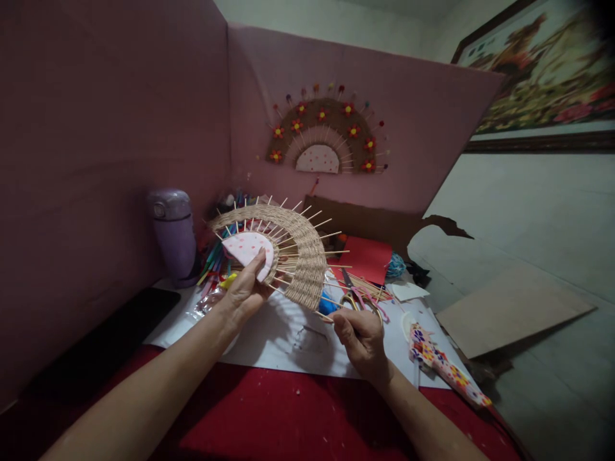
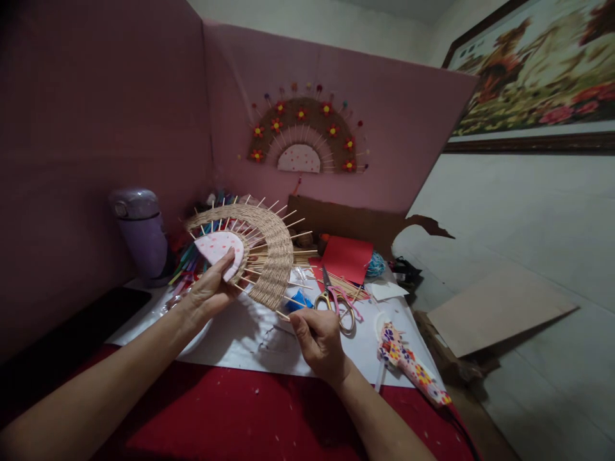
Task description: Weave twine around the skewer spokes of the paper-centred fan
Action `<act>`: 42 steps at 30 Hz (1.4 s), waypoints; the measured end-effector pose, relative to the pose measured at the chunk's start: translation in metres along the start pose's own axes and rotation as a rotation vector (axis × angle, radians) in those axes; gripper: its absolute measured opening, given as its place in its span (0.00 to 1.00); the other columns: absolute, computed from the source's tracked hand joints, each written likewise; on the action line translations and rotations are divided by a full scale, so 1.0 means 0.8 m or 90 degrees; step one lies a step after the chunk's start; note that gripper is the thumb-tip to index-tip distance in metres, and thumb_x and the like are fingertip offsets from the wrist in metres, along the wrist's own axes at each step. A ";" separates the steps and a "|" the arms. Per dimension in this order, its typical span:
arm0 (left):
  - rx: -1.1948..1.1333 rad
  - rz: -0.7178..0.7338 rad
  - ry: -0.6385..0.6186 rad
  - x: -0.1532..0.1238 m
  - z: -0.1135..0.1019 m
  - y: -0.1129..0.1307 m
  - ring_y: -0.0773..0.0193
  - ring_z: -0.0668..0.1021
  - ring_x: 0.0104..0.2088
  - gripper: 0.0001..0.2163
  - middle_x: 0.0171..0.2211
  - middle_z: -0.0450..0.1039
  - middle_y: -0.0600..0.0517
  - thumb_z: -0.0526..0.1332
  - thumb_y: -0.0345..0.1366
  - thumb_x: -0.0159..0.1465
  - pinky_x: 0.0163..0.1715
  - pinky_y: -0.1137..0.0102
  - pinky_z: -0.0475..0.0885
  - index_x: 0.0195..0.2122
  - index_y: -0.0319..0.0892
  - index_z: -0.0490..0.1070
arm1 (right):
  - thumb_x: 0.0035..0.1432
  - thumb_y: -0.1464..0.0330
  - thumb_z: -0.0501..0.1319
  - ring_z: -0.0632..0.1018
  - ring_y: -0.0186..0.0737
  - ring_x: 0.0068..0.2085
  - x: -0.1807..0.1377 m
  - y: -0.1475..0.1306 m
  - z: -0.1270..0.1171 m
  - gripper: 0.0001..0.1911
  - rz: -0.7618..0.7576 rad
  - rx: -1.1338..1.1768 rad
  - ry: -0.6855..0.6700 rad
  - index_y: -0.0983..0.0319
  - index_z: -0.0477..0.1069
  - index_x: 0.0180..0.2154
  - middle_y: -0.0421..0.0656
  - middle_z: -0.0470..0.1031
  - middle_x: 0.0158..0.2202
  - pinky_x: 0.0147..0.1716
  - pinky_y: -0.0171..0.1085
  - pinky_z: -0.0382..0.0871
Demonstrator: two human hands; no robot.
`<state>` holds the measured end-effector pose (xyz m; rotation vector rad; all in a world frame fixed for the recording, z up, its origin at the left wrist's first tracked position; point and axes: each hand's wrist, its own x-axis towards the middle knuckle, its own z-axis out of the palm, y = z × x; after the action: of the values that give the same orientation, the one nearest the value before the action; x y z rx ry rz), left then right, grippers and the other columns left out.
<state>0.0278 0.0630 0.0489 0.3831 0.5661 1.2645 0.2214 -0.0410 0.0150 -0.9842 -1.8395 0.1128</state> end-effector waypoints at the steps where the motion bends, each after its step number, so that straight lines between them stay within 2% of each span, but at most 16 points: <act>1: 0.002 -0.003 -0.006 0.001 -0.001 0.000 0.64 0.77 0.23 0.07 0.28 0.76 0.46 0.60 0.31 0.59 0.20 0.71 0.74 0.39 0.35 0.71 | 0.60 0.68 0.51 0.63 0.30 0.18 0.000 0.000 0.000 0.16 0.000 0.002 0.001 0.62 0.68 0.22 0.37 0.62 0.16 0.19 0.32 0.56; 7: 0.013 0.003 -0.012 0.004 -0.004 -0.001 0.65 0.76 0.22 0.05 0.27 0.75 0.47 0.59 0.30 0.60 0.20 0.71 0.74 0.37 0.36 0.71 | 0.59 0.68 0.52 0.64 0.30 0.18 -0.001 0.001 0.001 0.17 -0.002 0.018 0.014 0.62 0.67 0.20 0.37 0.63 0.16 0.19 0.32 0.56; 15: 0.021 0.001 -0.016 0.001 -0.001 -0.002 0.65 0.75 0.21 0.05 0.26 0.75 0.48 0.59 0.30 0.60 0.18 0.71 0.72 0.35 0.36 0.71 | 0.62 0.66 0.50 0.67 0.31 0.18 -0.005 0.005 0.002 0.17 0.020 0.075 0.017 0.62 0.75 0.29 0.37 0.64 0.16 0.20 0.32 0.59; 24: -0.066 0.007 -0.017 0.004 0.000 0.002 0.63 0.78 0.27 0.08 0.30 0.76 0.45 0.58 0.31 0.61 0.27 0.69 0.76 0.40 0.36 0.70 | 0.59 0.70 0.53 0.66 0.30 0.17 -0.004 0.003 0.005 0.12 -0.033 0.064 0.039 0.63 0.75 0.29 0.37 0.64 0.15 0.19 0.32 0.58; 29: -0.081 0.007 -0.021 0.005 -0.001 0.004 0.61 0.78 0.29 0.08 0.32 0.76 0.44 0.57 0.31 0.62 0.28 0.68 0.77 0.41 0.35 0.70 | 0.57 0.73 0.56 0.65 0.29 0.18 -0.004 0.001 0.005 0.09 -0.046 0.036 0.048 0.64 0.74 0.28 0.37 0.65 0.17 0.19 0.31 0.56; 34: -0.062 0.009 -0.034 0.009 -0.004 0.004 0.65 0.76 0.24 0.08 0.29 0.76 0.46 0.57 0.31 0.61 0.29 0.67 0.77 0.40 0.35 0.71 | 0.58 0.73 0.55 0.64 0.28 0.17 -0.007 0.007 0.006 0.09 -0.007 0.063 0.078 0.63 0.74 0.30 0.35 0.62 0.16 0.18 0.30 0.56; 42: -0.053 -0.001 -0.018 0.012 -0.009 0.003 0.64 0.77 0.25 0.08 0.29 0.75 0.46 0.60 0.29 0.59 0.25 0.70 0.75 0.40 0.36 0.72 | 0.60 0.72 0.52 0.64 0.28 0.18 -0.012 0.013 0.007 0.09 0.044 0.090 0.062 0.61 0.71 0.34 0.34 0.61 0.17 0.19 0.30 0.55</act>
<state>0.0233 0.0726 0.0429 0.3315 0.4881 1.2755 0.2244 -0.0382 0.0002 -0.9375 -1.6859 0.2304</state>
